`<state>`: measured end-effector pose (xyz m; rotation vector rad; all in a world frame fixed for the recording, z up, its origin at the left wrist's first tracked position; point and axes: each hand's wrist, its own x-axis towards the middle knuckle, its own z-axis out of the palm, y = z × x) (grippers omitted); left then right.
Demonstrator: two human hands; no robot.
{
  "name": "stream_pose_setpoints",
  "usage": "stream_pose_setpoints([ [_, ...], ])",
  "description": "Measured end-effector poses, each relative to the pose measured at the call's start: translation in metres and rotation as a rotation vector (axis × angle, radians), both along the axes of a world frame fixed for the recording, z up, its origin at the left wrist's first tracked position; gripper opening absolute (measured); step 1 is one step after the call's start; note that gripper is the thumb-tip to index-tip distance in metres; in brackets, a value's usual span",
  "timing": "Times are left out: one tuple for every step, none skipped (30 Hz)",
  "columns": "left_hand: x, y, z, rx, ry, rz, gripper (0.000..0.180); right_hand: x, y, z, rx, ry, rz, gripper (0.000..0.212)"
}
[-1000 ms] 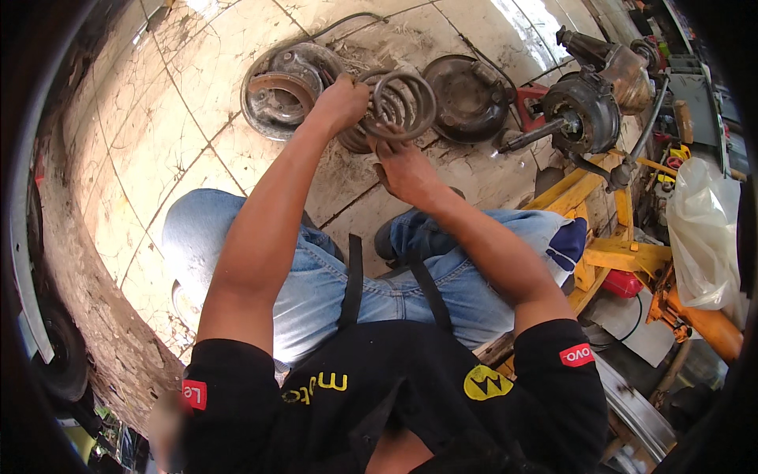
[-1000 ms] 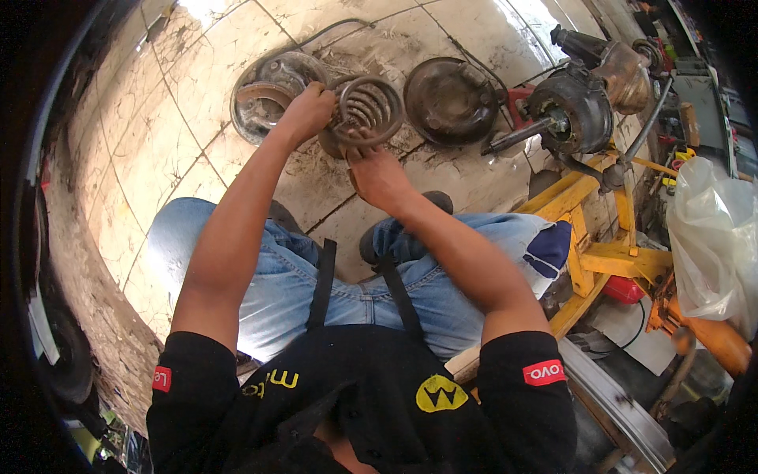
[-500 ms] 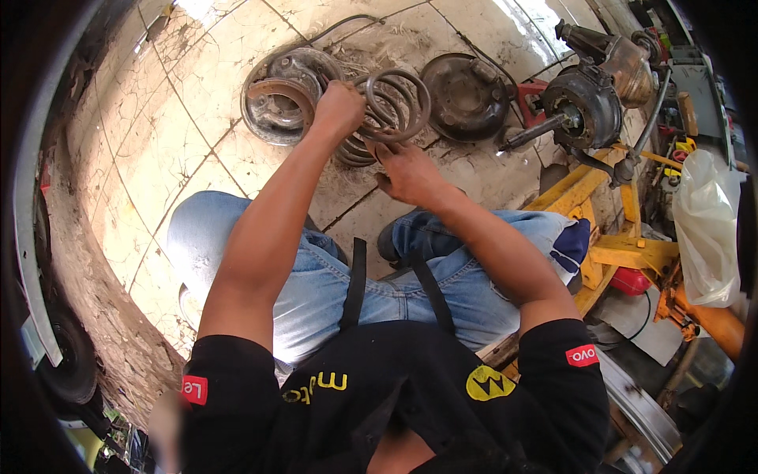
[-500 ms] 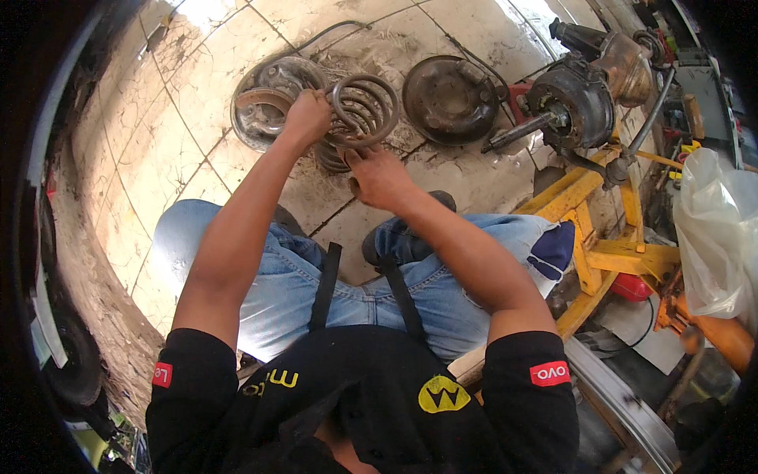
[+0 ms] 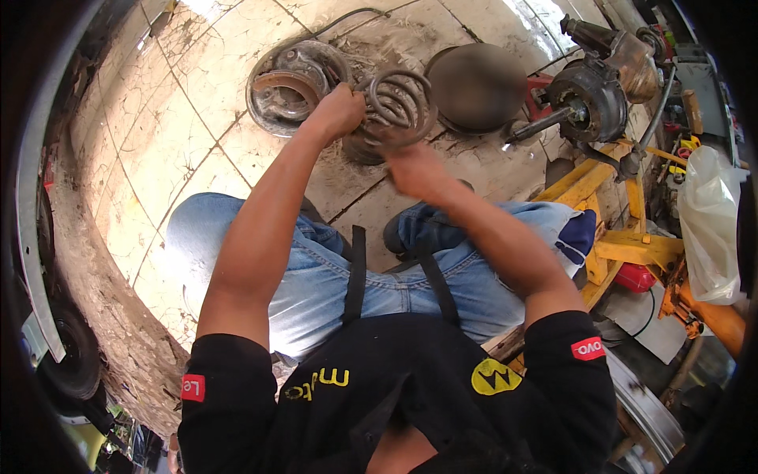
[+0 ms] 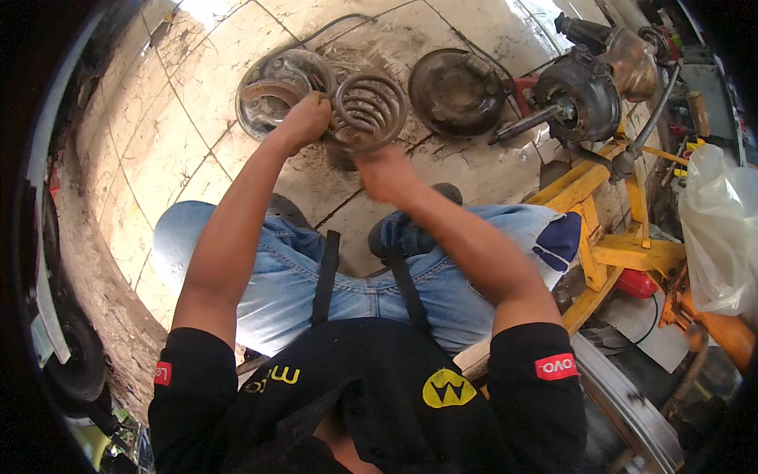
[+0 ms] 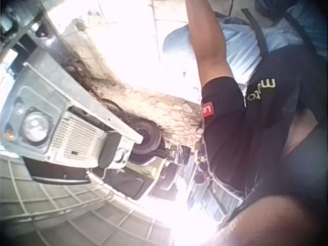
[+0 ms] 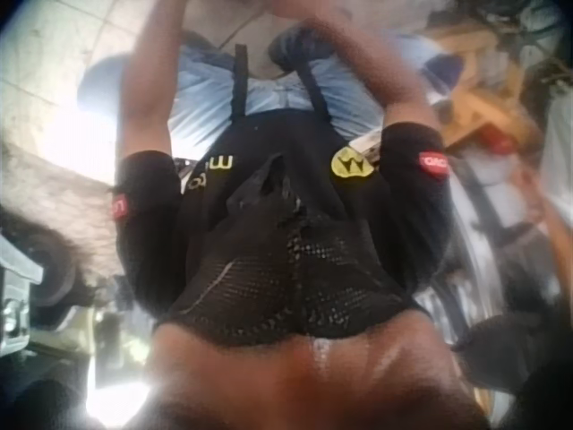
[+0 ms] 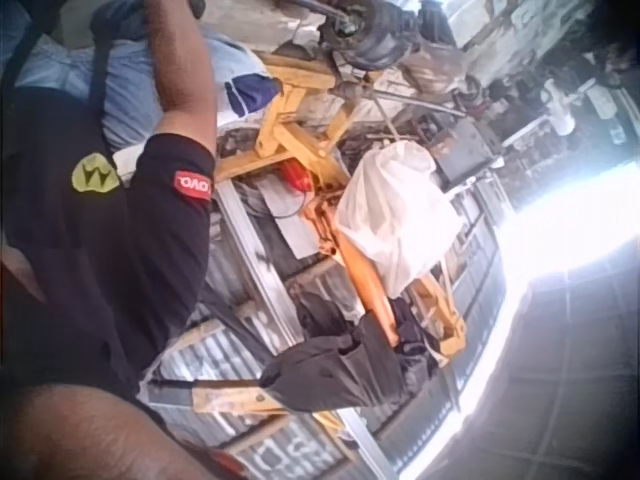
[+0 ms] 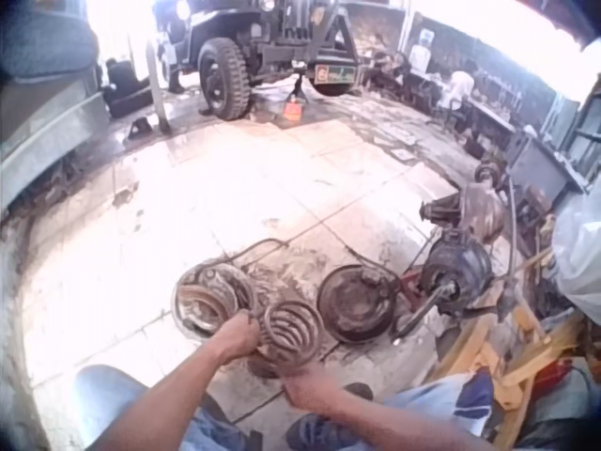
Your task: The person sits on the floor of a workshop and repeatedly scrubs a rusty coil spring with a wire brush. The person holds the spring with one hand and scrubs the coils with the other, rotating the spring to clean different sections.
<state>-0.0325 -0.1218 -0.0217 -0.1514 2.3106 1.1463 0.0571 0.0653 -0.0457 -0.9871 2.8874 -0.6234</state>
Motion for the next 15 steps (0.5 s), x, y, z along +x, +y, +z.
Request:
stream_pose_setpoints([
  [-0.001, -0.003, -0.009, -0.14, 0.1, -0.077, 0.037, 0.005, -0.01, -0.005, 0.013, 0.22, 0.094, 0.032],
  [0.0, -0.003, -0.007, -0.277, 0.196, -0.161, 0.038, 0.002, -0.004, -0.003, 0.033, 0.175, 0.101, 0.032],
  [0.0, -0.004, -0.005, -0.226, 0.178, -0.136, 0.039, -0.004, 0.005, -0.001, 0.053, 0.13, 0.107, 0.032],
  [-0.001, -0.005, -0.002, -0.176, 0.16, -0.112, 0.041, -0.011, 0.015, 0.0, 0.074, 0.084, 0.111, 0.032],
  [0.0, -0.007, 0.002, -0.129, 0.139, -0.088, 0.042, -0.021, 0.02, 0.004, 0.132, 0.183, 0.078, 0.035],
  [-0.001, -0.007, 0.0, -0.154, 0.169, -0.127, 0.043, -0.017, 0.016, 0.005, 0.14, 0.145, 0.047, 0.036],
  [-0.005, -0.006, -0.002, -0.18, 0.199, -0.166, 0.043, -0.006, 0.009, 0.005, 0.148, 0.107, 0.015, 0.037],
  [-0.012, -0.008, -0.003, -0.208, 0.231, -0.199, 0.044, 0.0, 0.002, 0.008, 0.153, 0.072, -0.012, 0.037],
  [-0.021, -0.017, -0.016, -0.223, 0.306, -0.29, 0.045, 0.003, -0.003, 0.01, 0.147, -0.011, 0.021, 0.038],
  [-0.029, -0.028, -0.036, -0.24, 0.38, -0.38, 0.046, 0.005, -0.008, 0.01, 0.143, -0.095, 0.056, 0.039],
  [-0.035, -0.032, -0.051, -0.251, 0.451, -0.483, 0.047, 0.006, -0.01, 0.007, 0.14, -0.185, 0.078, 0.04],
  [-0.028, -0.021, -0.033, -0.003, 0.383, -0.281, 0.047, 0.002, 0.0, 0.001, 0.149, -0.08, 0.058, 0.041],
  [-0.02, -0.006, -0.016, 0.239, 0.305, -0.075, 0.048, -0.006, 0.014, -0.004, 0.159, 0.024, 0.04, 0.042],
  [-0.01, 0.003, 0.005, 0.472, 0.226, 0.144, 0.048, -0.01, 0.022, -0.007, 0.167, 0.133, 0.031, 0.043],
  [-0.005, 0.005, 0.012, 0.357, 0.288, 0.043, 0.049, -0.004, 0.01, 0.005, 0.189, 0.153, 0.031, 0.043],
])
